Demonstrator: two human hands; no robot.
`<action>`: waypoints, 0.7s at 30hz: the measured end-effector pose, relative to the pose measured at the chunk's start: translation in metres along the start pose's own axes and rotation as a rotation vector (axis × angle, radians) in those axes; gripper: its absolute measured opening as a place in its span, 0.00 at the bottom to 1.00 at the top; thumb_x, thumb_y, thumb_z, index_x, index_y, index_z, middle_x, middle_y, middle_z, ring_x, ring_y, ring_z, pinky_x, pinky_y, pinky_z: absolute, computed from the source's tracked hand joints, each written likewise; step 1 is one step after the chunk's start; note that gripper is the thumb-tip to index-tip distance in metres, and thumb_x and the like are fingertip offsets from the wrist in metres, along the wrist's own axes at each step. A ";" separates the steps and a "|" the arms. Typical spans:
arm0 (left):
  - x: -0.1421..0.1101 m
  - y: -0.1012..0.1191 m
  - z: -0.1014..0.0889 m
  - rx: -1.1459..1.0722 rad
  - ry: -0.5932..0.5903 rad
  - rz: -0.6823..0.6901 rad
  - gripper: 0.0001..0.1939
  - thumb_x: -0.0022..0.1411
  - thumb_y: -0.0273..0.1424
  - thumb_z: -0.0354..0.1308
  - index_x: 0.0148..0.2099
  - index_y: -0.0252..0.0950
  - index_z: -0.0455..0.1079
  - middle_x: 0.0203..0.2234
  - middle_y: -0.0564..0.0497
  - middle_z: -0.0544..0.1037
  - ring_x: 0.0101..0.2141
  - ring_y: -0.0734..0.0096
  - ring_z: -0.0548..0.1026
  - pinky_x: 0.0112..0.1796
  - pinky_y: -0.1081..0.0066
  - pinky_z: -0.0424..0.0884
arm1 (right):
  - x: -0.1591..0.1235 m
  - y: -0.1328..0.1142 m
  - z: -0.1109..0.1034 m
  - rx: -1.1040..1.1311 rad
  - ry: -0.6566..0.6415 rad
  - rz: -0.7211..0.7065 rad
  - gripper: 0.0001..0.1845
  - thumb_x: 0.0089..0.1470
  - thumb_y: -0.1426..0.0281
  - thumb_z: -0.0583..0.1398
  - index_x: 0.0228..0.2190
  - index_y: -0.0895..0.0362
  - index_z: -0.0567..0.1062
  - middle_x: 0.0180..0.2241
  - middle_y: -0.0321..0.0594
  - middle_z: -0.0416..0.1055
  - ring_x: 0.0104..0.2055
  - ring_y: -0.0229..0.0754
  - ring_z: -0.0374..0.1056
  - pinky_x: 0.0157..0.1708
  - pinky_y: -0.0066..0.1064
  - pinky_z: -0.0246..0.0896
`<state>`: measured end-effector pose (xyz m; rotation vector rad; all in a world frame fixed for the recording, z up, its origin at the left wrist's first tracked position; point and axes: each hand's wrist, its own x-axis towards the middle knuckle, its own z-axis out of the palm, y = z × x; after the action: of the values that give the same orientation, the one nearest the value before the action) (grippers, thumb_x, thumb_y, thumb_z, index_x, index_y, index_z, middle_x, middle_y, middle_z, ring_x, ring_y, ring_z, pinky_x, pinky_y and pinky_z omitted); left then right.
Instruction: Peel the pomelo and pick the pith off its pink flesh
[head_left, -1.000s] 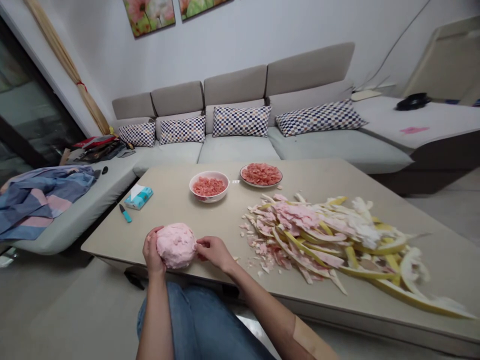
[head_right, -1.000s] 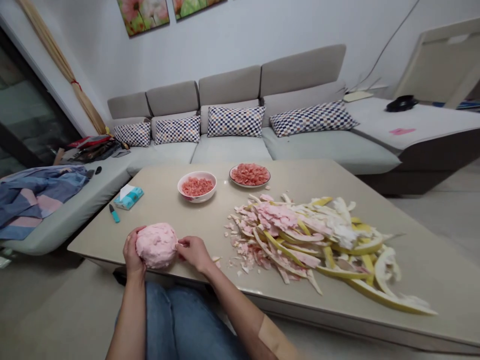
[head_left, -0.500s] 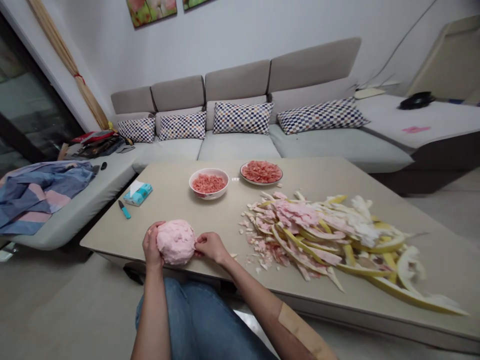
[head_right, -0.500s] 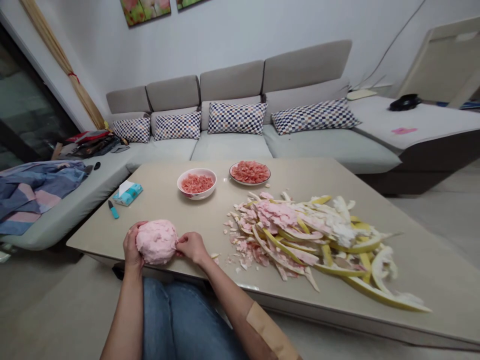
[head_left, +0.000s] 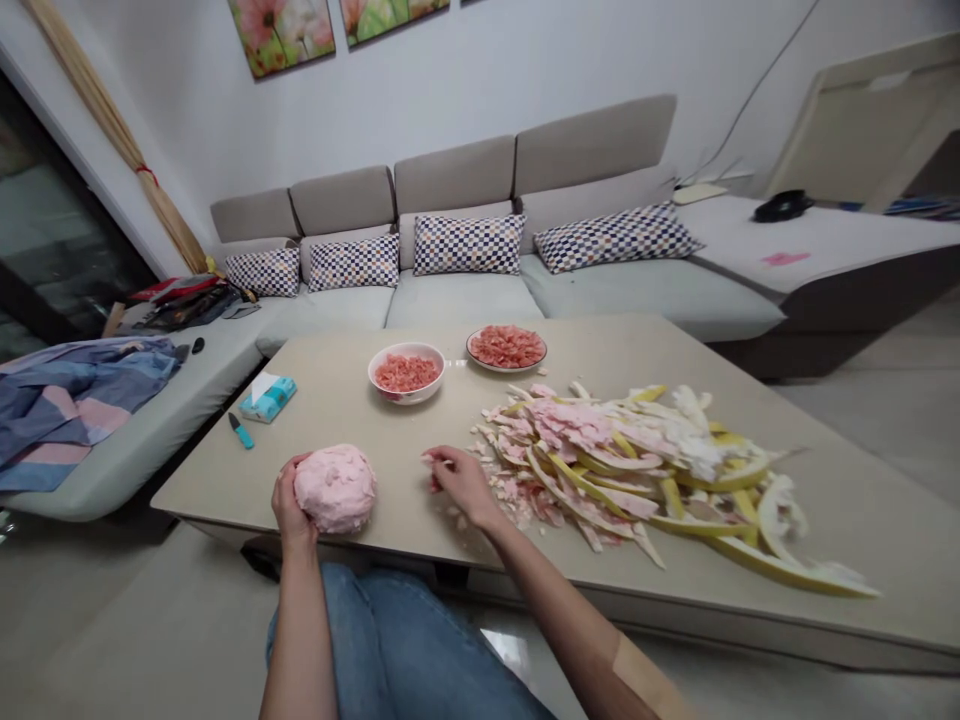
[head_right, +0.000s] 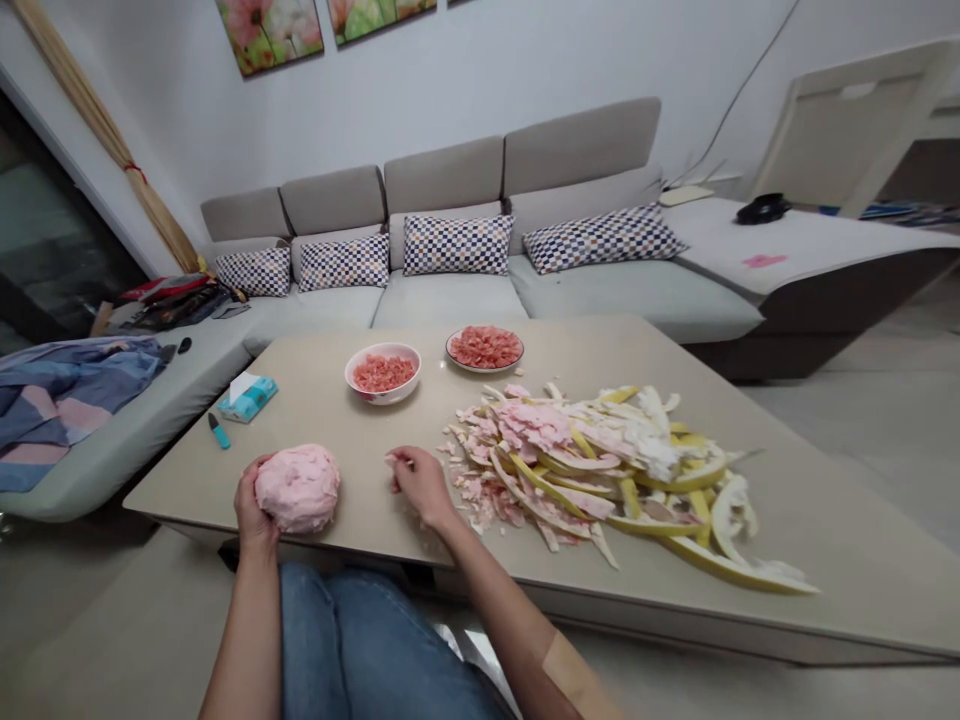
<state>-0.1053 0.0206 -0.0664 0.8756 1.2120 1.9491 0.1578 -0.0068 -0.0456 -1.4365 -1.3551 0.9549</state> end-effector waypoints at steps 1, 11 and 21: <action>-0.001 0.002 0.001 -0.001 -0.007 -0.003 0.16 0.56 0.41 0.56 0.37 0.34 0.76 0.35 0.50 0.78 0.39 0.66 0.75 0.40 0.70 0.70 | -0.001 -0.003 -0.018 -0.062 0.100 -0.106 0.13 0.54 0.69 0.53 0.33 0.58 0.77 0.33 0.43 0.77 0.26 0.39 0.70 0.31 0.30 0.67; -0.012 0.005 0.004 -0.016 0.018 -0.051 0.20 0.52 0.44 0.65 0.40 0.34 0.77 0.35 0.49 0.79 0.34 0.70 0.75 0.35 0.74 0.69 | 0.004 -0.014 -0.142 -0.847 0.701 -0.455 0.12 0.55 0.71 0.55 0.34 0.59 0.79 0.46 0.55 0.72 0.48 0.55 0.65 0.51 0.49 0.57; -0.018 0.013 0.005 -0.035 -0.041 -0.071 0.20 0.54 0.44 0.64 0.41 0.33 0.77 0.36 0.48 0.80 0.37 0.66 0.77 0.38 0.70 0.72 | -0.022 -0.016 0.025 -0.276 -0.205 -0.255 0.17 0.57 0.64 0.60 0.44 0.59 0.79 0.42 0.47 0.78 0.37 0.41 0.75 0.39 0.29 0.66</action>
<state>-0.0941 0.0039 -0.0563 0.8394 1.1662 1.8818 0.1276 -0.0262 -0.0387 -1.3488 -1.8315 0.7858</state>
